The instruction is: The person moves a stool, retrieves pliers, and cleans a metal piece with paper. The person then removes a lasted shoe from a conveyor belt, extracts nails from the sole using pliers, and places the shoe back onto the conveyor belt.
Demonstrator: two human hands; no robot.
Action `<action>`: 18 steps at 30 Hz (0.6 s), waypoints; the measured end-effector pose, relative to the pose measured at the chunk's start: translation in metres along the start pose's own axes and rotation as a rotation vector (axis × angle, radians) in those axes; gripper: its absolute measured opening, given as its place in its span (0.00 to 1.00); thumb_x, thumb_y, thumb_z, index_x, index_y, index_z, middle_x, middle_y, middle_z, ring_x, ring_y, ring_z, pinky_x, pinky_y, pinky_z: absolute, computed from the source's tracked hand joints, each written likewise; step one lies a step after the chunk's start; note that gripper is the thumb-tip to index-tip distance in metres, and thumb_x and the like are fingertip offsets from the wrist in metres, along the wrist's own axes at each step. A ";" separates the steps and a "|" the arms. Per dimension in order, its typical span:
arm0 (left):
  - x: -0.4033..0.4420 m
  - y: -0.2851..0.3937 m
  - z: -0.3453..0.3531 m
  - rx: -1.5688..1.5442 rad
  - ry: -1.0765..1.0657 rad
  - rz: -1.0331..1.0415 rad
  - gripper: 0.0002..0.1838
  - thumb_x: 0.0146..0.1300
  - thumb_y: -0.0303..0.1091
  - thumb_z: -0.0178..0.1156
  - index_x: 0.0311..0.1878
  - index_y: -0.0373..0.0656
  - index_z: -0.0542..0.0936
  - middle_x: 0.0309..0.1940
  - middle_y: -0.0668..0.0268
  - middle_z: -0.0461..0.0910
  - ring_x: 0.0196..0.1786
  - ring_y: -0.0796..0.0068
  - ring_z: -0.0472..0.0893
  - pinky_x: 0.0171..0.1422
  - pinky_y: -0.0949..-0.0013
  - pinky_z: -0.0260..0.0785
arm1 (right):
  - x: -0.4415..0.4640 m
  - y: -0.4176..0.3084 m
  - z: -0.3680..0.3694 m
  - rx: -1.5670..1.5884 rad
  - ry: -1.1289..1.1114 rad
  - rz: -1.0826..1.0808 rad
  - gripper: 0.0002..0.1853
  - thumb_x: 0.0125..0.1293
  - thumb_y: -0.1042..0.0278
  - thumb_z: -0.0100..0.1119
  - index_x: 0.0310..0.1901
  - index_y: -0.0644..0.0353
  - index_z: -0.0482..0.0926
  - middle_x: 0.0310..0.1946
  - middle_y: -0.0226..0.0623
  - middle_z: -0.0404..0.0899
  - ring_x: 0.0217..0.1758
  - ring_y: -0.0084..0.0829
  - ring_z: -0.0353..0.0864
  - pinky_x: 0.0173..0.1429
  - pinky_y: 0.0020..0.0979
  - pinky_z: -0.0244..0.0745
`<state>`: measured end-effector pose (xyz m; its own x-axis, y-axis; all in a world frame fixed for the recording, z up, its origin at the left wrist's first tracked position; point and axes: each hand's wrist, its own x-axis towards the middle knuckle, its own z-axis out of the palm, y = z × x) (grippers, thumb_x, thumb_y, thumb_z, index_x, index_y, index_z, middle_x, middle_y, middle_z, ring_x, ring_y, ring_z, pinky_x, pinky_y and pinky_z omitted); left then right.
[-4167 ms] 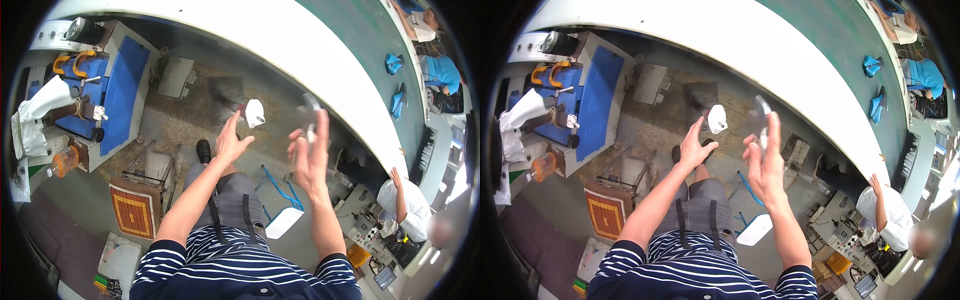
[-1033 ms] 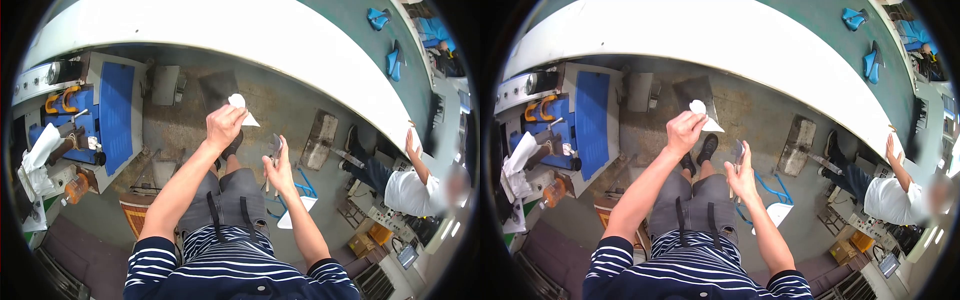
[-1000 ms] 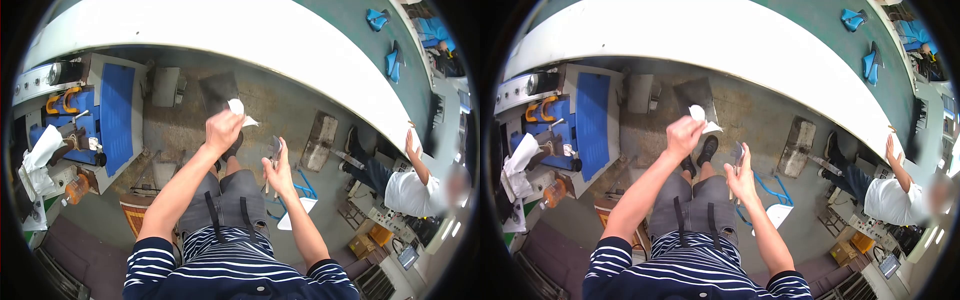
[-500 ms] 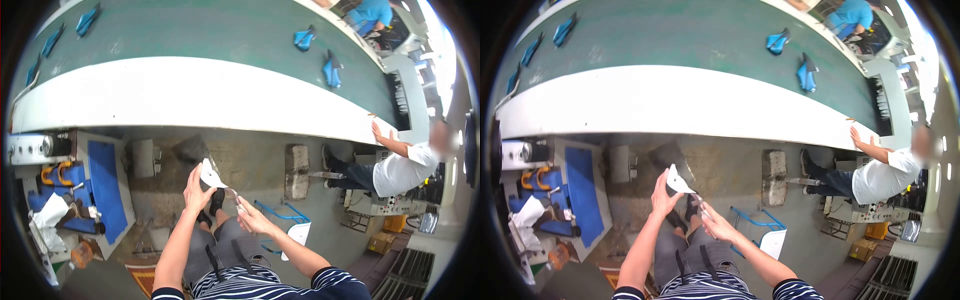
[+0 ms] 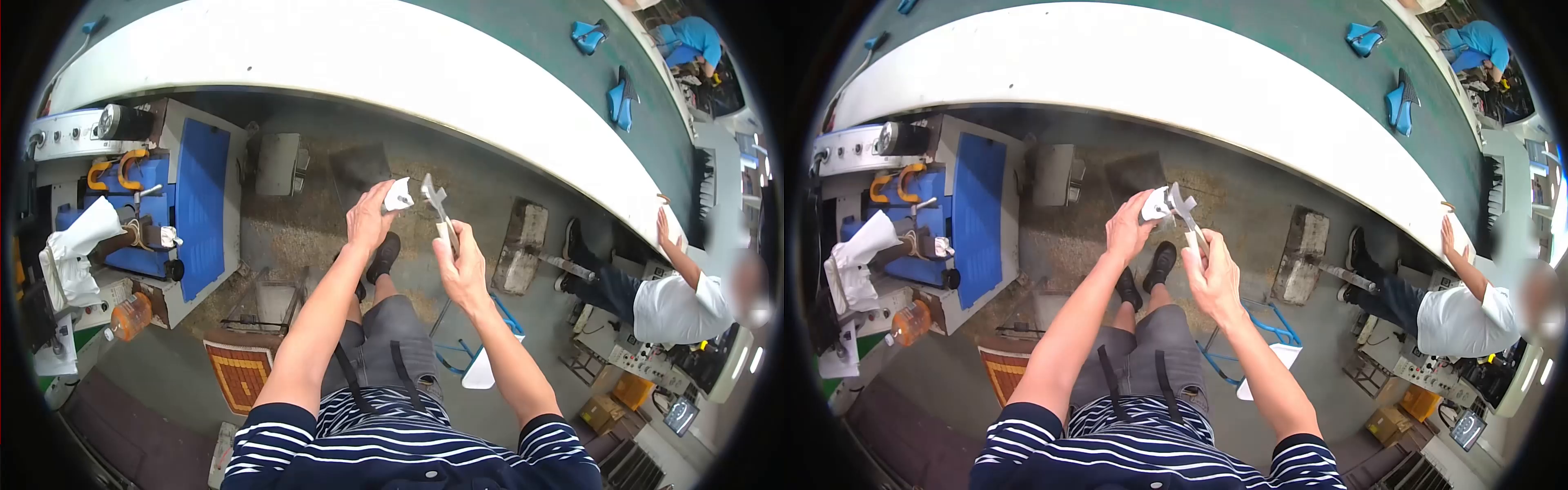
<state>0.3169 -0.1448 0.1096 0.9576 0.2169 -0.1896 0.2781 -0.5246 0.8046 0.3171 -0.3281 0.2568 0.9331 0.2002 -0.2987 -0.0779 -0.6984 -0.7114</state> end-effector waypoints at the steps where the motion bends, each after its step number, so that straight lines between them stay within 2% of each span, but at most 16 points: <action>1: 0.000 0.000 0.000 -0.008 0.008 0.001 0.34 0.58 0.33 0.74 0.70 0.53 0.77 0.66 0.69 0.80 0.67 0.61 0.79 0.69 0.59 0.74 | 0.002 0.004 0.006 -0.009 0.009 -0.025 0.22 0.70 0.60 0.65 0.59 0.61 0.73 0.37 0.41 0.79 0.33 0.35 0.80 0.43 0.36 0.78; 3: -0.001 -0.004 0.004 -0.023 0.021 0.007 0.34 0.58 0.33 0.74 0.70 0.53 0.76 0.66 0.69 0.80 0.67 0.61 0.80 0.68 0.59 0.74 | 0.004 0.024 0.023 -0.025 0.032 -0.073 0.22 0.69 0.60 0.67 0.58 0.61 0.73 0.37 0.41 0.78 0.33 0.36 0.80 0.43 0.37 0.78; 7: -0.002 0.000 0.003 -0.012 0.023 0.000 0.34 0.59 0.34 0.74 0.70 0.54 0.76 0.66 0.71 0.80 0.66 0.61 0.80 0.68 0.58 0.75 | 0.012 0.035 0.045 -0.148 0.008 -0.125 0.25 0.66 0.60 0.69 0.60 0.61 0.72 0.39 0.44 0.79 0.37 0.46 0.83 0.43 0.44 0.79; 8: -0.002 0.001 0.002 0.000 0.017 -0.008 0.34 0.59 0.34 0.74 0.70 0.54 0.76 0.67 0.71 0.80 0.66 0.61 0.80 0.68 0.58 0.75 | 0.014 0.037 0.049 -0.158 0.002 -0.140 0.26 0.66 0.59 0.68 0.60 0.62 0.71 0.40 0.45 0.79 0.39 0.50 0.83 0.44 0.48 0.79; 12: -0.004 -0.003 0.006 -0.010 0.046 -0.012 0.34 0.60 0.35 0.74 0.70 0.55 0.76 0.67 0.71 0.79 0.67 0.61 0.80 0.67 0.57 0.75 | 0.021 0.037 0.053 -0.173 0.022 -0.081 0.23 0.67 0.58 0.65 0.57 0.62 0.72 0.38 0.45 0.77 0.39 0.51 0.83 0.43 0.49 0.77; 15: -0.005 -0.004 0.008 -0.021 0.044 -0.018 0.33 0.60 0.36 0.74 0.70 0.56 0.76 0.67 0.71 0.79 0.66 0.61 0.80 0.67 0.57 0.75 | 0.026 0.033 0.044 -0.199 0.005 -0.068 0.22 0.66 0.58 0.66 0.56 0.61 0.73 0.37 0.43 0.77 0.37 0.48 0.82 0.42 0.47 0.77; 16: -0.005 -0.003 0.008 -0.018 0.035 -0.026 0.33 0.60 0.36 0.74 0.70 0.55 0.76 0.67 0.71 0.80 0.66 0.62 0.80 0.67 0.58 0.75 | 0.026 0.030 0.040 -0.121 -0.056 0.032 0.21 0.66 0.59 0.66 0.55 0.60 0.74 0.36 0.41 0.77 0.35 0.43 0.80 0.42 0.43 0.77; 18: -0.005 -0.002 0.006 -0.007 0.022 -0.041 0.33 0.60 0.36 0.74 0.70 0.55 0.76 0.67 0.70 0.80 0.66 0.62 0.81 0.68 0.59 0.75 | 0.020 0.031 0.040 -0.026 -0.007 0.022 0.21 0.66 0.61 0.66 0.56 0.60 0.74 0.35 0.39 0.76 0.34 0.41 0.79 0.44 0.42 0.77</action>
<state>0.3120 -0.1500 0.1059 0.9434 0.2562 -0.2106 0.3169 -0.5087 0.8005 0.3190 -0.3185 0.2036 0.9287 0.1895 -0.3188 -0.0892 -0.7201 -0.6881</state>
